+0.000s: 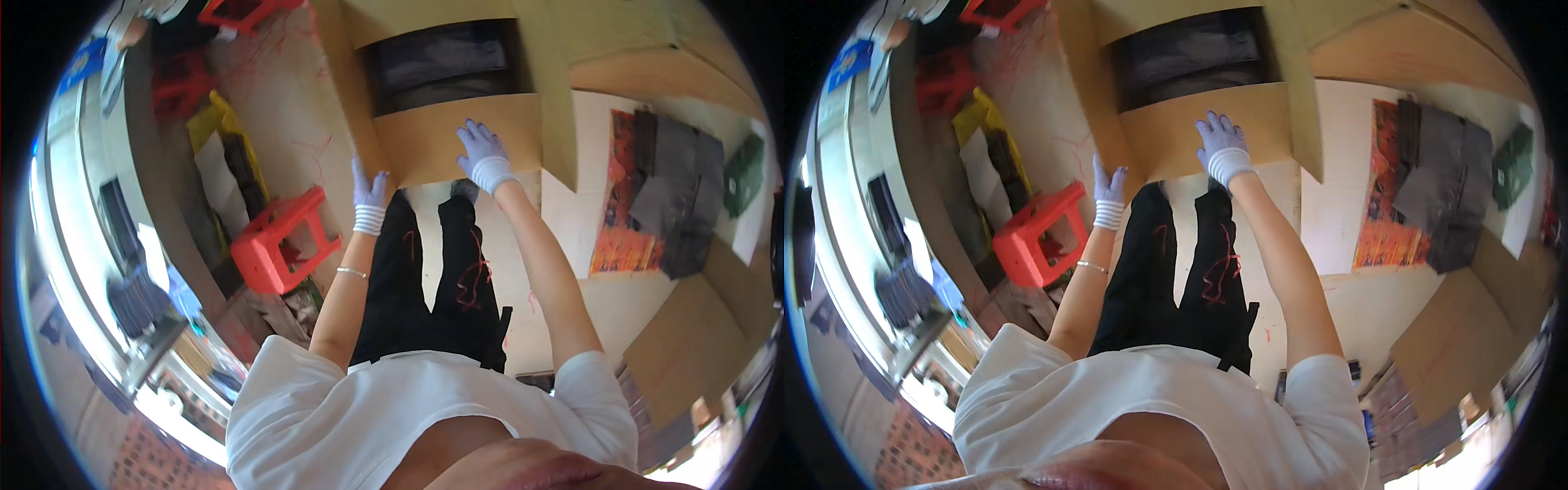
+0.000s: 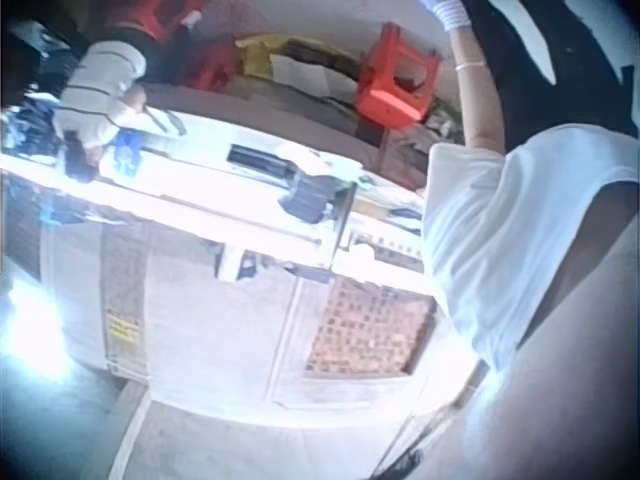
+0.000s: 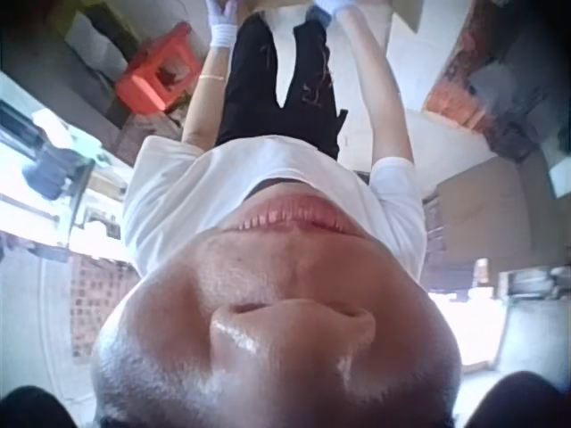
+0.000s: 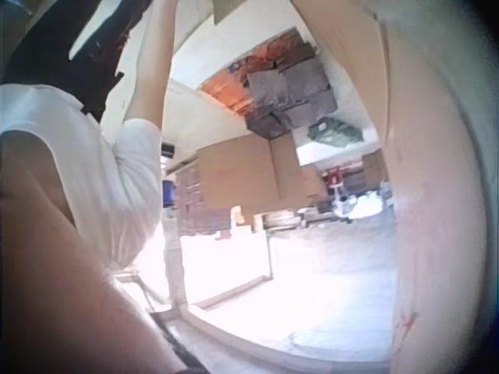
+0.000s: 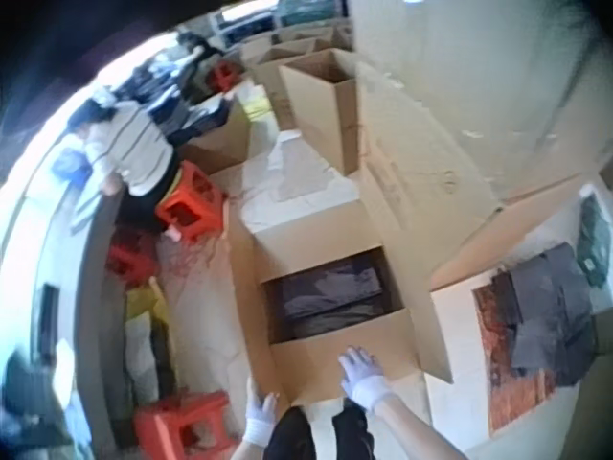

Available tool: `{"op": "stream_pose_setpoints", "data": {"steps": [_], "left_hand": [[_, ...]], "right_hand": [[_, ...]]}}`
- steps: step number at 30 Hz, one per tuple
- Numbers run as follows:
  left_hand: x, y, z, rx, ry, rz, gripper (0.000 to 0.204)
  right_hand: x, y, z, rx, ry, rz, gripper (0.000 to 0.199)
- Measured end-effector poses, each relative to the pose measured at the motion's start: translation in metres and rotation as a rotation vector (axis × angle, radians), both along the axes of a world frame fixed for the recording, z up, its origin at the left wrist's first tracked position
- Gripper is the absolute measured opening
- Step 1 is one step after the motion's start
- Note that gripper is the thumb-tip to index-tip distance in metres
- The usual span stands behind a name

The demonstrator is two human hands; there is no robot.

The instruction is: Packaging shirt-like paper promotional materials into plastic sleeves and then into boxes.

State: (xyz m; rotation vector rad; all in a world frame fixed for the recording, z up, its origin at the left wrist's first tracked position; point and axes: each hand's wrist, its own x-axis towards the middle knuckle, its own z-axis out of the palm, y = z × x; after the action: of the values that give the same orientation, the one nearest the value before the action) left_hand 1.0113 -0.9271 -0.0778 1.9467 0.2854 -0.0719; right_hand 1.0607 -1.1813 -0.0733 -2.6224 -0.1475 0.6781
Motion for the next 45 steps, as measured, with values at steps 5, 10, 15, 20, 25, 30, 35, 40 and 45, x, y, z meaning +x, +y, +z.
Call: {"op": "stream_pose_setpoints", "data": {"steps": [5, 10, 15, 20, 25, 30, 35, 40, 45], "left_hand": [[0.005, -0.016, 0.002, -0.139, 0.004, -0.093, 0.069], [-0.006, -0.006, 0.019, -0.135, 0.142, -0.018, 0.075], [0.008, -0.046, 0.007, -0.012, -0.001, -0.114, 0.077], [0.014, -0.044, -0.008, 0.452, 0.251, -0.439, 0.090], [0.033, -0.062, -0.058, 0.655, 0.391, -0.708, 0.079], [0.038, -0.066, -0.055, 0.738, 0.415, -0.805, 0.070], [-0.008, 0.009, -0.067, 0.613, 0.374, -0.719, 0.062], [-0.056, 0.022, -0.052, 0.599, 0.301, -0.657, 0.064], [-0.046, 0.007, -0.070, 0.689, 0.309, -0.680, 0.056]], "right_hand": [[0.021, 0.015, -0.104, -0.240, 0.292, 0.250, 0.051], [0.188, 0.084, -0.029, 0.063, -0.643, 0.139, 0.024], [0.238, 0.014, -0.153, -0.352, -0.554, 0.442, 0.037], [0.205, 0.026, -0.098, -0.086, -0.582, 0.391, 0.032], [0.141, -0.091, 0.058, -0.364, -0.816, -0.207, 0.039], [0.079, -0.041, 0.099, 0.064, -0.560, -0.152, 0.038], [0.003, -0.085, 0.079, -0.270, -0.413, -0.403, 0.034], [-0.024, -0.236, -0.005, -0.085, -0.422, -0.597, 0.041], [0.000, -0.221, -0.088, 0.436, -0.020, -0.683, 0.050]]}}
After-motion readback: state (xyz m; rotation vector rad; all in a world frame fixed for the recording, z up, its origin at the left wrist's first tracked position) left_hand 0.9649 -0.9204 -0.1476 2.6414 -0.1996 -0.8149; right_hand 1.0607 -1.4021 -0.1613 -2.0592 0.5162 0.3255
